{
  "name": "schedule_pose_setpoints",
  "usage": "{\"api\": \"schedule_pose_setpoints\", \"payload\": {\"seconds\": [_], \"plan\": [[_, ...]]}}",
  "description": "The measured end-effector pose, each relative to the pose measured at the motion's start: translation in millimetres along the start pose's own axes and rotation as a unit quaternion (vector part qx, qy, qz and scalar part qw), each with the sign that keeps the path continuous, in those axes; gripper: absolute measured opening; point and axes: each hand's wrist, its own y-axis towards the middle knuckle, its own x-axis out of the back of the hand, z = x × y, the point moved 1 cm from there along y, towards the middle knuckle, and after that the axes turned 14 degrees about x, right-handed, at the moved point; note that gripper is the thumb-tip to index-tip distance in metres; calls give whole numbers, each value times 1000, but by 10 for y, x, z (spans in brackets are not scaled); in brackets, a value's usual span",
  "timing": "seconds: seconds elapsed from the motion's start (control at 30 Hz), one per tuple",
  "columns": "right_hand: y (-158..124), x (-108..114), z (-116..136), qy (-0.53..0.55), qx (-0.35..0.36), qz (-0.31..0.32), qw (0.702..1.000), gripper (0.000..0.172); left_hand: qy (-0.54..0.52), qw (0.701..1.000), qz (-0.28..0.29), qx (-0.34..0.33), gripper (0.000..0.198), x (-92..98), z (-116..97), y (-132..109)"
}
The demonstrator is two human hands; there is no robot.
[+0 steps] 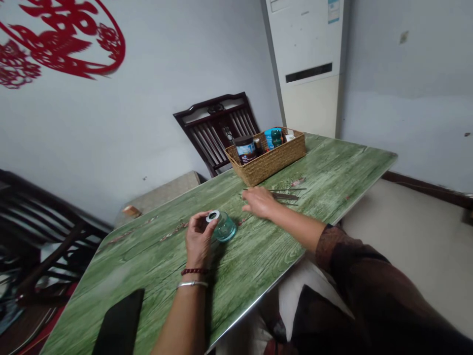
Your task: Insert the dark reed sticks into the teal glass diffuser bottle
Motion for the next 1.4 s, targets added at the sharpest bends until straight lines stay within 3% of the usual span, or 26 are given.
{"api": "schedule_pose_setpoints", "payload": {"seconds": [0.17,0.27,0.37,0.53,0.73,0.9,0.97,1.1,1.27,1.4], "plan": [[256,-353,273,248,66,54,965,71,22,999,22,7,44,21,2,-35],[273,-608,344,318,54,4,946,82,50,998,32,2,45,38,-33,-60],[225,-746,388,336,33,-32,941,80,86,994,64,-10,47,73,-81,-80],[189,-732,436,335,24,-40,941,69,112,989,96,-12,55,120,-77,-65],[202,-708,444,341,31,-34,939,69,135,990,-2,-44,66,104,-36,-27],[209,-737,428,328,37,-32,943,71,107,988,109,-5,60,138,-99,-68],[211,-748,423,333,36,-33,942,73,118,988,97,-19,66,153,-105,-64],[207,-748,426,335,34,-33,941,72,178,983,21,-48,75,166,-91,-37],[204,-724,434,335,28,-31,941,73,109,989,99,-16,71,188,-101,-35],[207,-721,441,338,24,-34,940,71,189,980,2,-57,82,174,-127,-38]]}}
